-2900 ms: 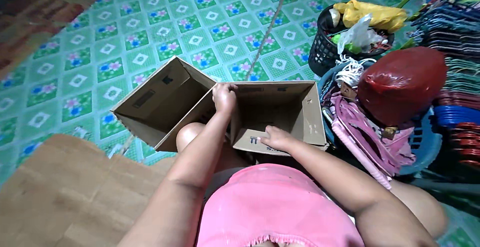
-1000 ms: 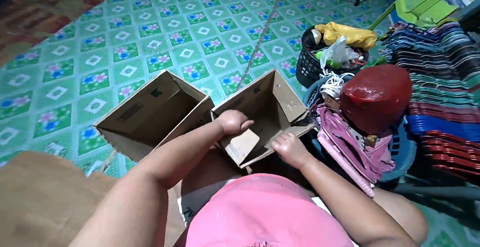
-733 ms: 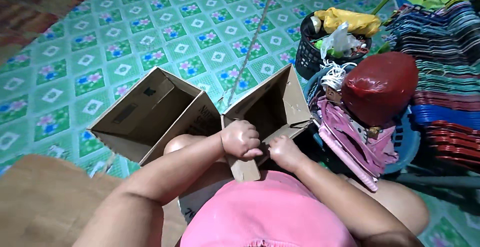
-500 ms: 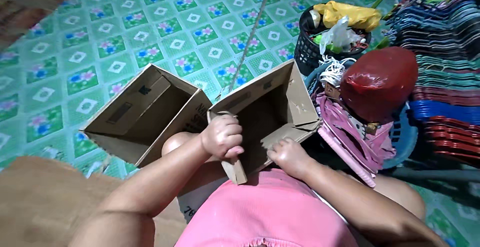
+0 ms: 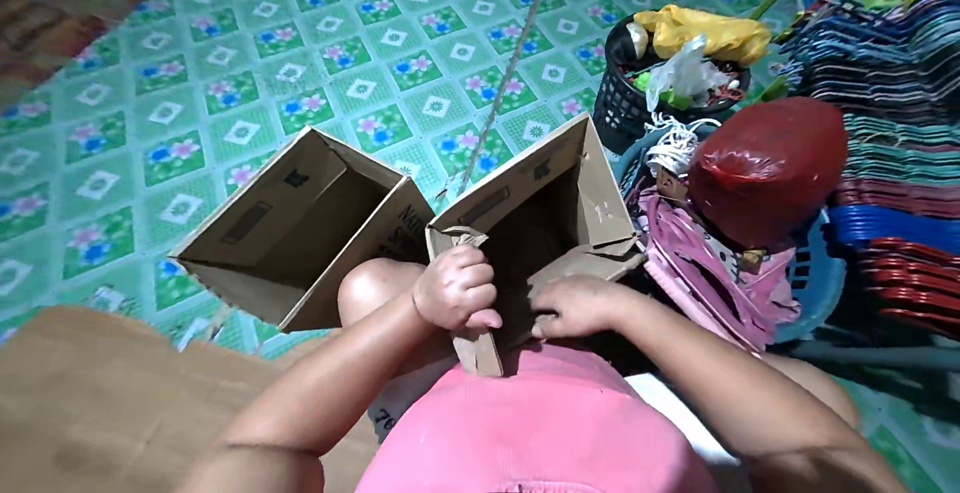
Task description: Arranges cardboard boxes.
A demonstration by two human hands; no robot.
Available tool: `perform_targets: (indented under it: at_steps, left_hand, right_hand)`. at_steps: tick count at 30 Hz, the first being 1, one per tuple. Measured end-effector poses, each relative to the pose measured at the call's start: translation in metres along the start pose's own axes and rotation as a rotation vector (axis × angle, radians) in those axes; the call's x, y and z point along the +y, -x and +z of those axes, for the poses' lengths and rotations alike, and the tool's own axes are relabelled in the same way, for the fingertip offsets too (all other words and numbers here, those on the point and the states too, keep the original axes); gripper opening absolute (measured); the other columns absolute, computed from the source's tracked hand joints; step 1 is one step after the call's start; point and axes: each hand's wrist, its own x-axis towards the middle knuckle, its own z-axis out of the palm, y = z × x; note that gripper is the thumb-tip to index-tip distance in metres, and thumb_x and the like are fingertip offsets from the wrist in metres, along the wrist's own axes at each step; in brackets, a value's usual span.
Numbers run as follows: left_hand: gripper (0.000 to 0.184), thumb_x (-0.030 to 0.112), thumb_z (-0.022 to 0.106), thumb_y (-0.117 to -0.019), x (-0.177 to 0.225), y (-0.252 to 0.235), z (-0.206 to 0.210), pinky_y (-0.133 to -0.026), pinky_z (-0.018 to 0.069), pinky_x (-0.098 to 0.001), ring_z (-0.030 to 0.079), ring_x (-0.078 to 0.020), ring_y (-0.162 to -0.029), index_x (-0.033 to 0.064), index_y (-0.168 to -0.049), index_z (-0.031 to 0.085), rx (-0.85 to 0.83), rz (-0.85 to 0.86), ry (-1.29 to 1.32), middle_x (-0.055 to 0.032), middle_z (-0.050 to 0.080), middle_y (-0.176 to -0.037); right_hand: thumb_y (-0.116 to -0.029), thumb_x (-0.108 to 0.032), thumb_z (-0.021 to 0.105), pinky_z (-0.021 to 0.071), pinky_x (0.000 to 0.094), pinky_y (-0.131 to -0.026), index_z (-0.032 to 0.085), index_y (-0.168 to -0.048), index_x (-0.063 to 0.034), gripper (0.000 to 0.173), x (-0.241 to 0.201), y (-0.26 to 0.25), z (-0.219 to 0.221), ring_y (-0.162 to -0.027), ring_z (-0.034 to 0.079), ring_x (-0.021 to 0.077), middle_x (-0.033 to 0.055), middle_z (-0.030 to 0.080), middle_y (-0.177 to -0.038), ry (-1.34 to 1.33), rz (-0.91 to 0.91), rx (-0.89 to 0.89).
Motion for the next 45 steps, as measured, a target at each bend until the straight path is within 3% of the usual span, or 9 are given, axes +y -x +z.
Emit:
perform_targets:
  at_steps: [11,13,16,20,24,31,35,39,45]
  left_hand:
    - [0.063,0.062,0.048,-0.0998,-0.022,0.012,-0.001,-0.117,0.0361,-0.0563,0.059,-0.0327,-0.127,0.0056,-0.116,0.071,-0.768,-0.789,0.044,-0.0159,0.067,-0.125]
    - [0.076,0.071,0.056,-0.0917,-0.035,0.016,-0.004,-0.12,0.0292,-0.0617,0.052,-0.0337,-0.136,0.0081,-0.135,0.061,-0.786,-0.867,0.017,-0.0155,0.058,-0.141]
    - [0.088,0.079,0.062,-0.0826,-0.036,0.016,-0.004,-0.116,0.0243,-0.0722,0.041,-0.0354,-0.145,0.0229,-0.15,0.051,-0.824,-0.939,0.045,-0.0124,0.047,-0.154]
    - [0.078,0.08,0.028,-0.0955,-0.031,0.009,0.003,-0.116,0.0046,-0.0782,0.03,-0.0341,-0.153,0.0316,-0.154,0.048,-0.959,-0.928,-0.056,-0.0081,0.042,-0.16]
    - [0.09,0.085,0.017,-0.0916,-0.036,-0.002,-0.006,-0.115,-0.0008,-0.0791,0.03,-0.0329,-0.153,0.0281,-0.153,0.049,-1.089,-0.912,-0.06,-0.006,0.043,-0.161]
    - [0.04,0.042,0.068,-0.095,-0.053,0.0,-0.002,-0.117,0.0089,-0.0748,0.05,-0.034,-0.138,0.0166,-0.125,0.073,-1.145,-0.958,0.117,-0.0091,0.069,-0.128]
    - [0.053,0.041,0.03,-0.111,-0.059,0.002,-0.021,-0.11,0.0456,-0.0478,0.057,-0.021,-0.129,0.0097,-0.148,0.049,-0.548,-1.309,0.628,-0.011,0.059,-0.142]
    - [0.052,0.036,0.034,-0.1086,-0.051,0.009,-0.009,-0.115,0.0424,-0.0448,0.05,-0.023,-0.138,0.0043,-0.148,0.049,0.007,-1.061,0.211,-0.0144,0.049,-0.152]
    - [0.082,0.068,0.066,-0.0876,-0.004,-0.029,0.017,-0.123,0.0113,-0.0666,0.033,-0.0333,-0.152,0.0111,-0.146,0.057,-0.912,-0.777,-0.114,-0.0138,0.045,-0.158]
  right_hand:
    - [-0.0972,-0.021,0.06,0.0475,0.0441,-0.109,0.073,-0.108,-0.0058,0.023,0.032,0.007,0.12,-0.127,0.059,0.029,0.0168,0.067,-0.126,-0.212,0.019,1.274]
    - [-0.0901,-0.013,0.067,0.0525,0.0369,-0.098,0.065,-0.105,0.0067,0.024,0.027,0.002,0.128,-0.112,0.063,0.0258,0.0216,0.066,-0.113,-0.619,0.275,1.311]
    - [-0.0935,-0.008,0.06,0.0494,0.0508,-0.104,0.022,-0.157,-0.0021,0.075,0.034,-0.009,0.117,-0.138,0.046,0.0325,0.0218,0.035,-0.156,-1.576,0.58,1.153]
    - [-0.1079,-0.014,0.038,0.0569,0.0466,-0.088,0.058,-0.124,-0.0055,0.027,0.042,-0.02,0.11,-0.106,0.067,0.0232,0.0111,0.069,-0.114,-2.105,0.308,1.089]
    - [-0.078,0.019,0.061,0.0624,0.0387,-0.085,0.064,-0.111,0.0039,0.036,0.011,0.001,0.093,-0.094,0.073,0.0187,0.0101,0.074,-0.1,-1.675,0.042,0.959]
    - [-0.0862,-0.007,0.067,0.0412,0.0436,-0.117,0.061,-0.136,0.0008,0.051,0.021,0.012,0.01,-0.138,0.052,0.0222,0.0135,0.06,-0.143,-0.384,-0.253,0.961]
    - [-0.0865,-0.027,0.079,0.0116,0.0735,-0.119,0.037,-0.16,-0.0191,0.085,0.031,-0.012,-0.006,-0.159,0.012,0.0338,0.0048,0.018,-0.172,0.238,0.145,0.597]
    - [-0.0837,-0.02,0.081,0.0157,0.078,-0.116,0.032,-0.162,-0.0169,0.092,0.032,-0.038,-0.015,-0.148,0.032,0.0474,0.0242,0.039,-0.159,0.298,0.307,0.685]
    - [-0.0981,-0.006,0.06,0.0336,0.0764,-0.107,0.065,-0.121,0.0086,0.028,0.013,-0.056,-0.04,-0.126,0.054,0.049,0.0285,0.059,-0.133,0.278,0.558,0.387]
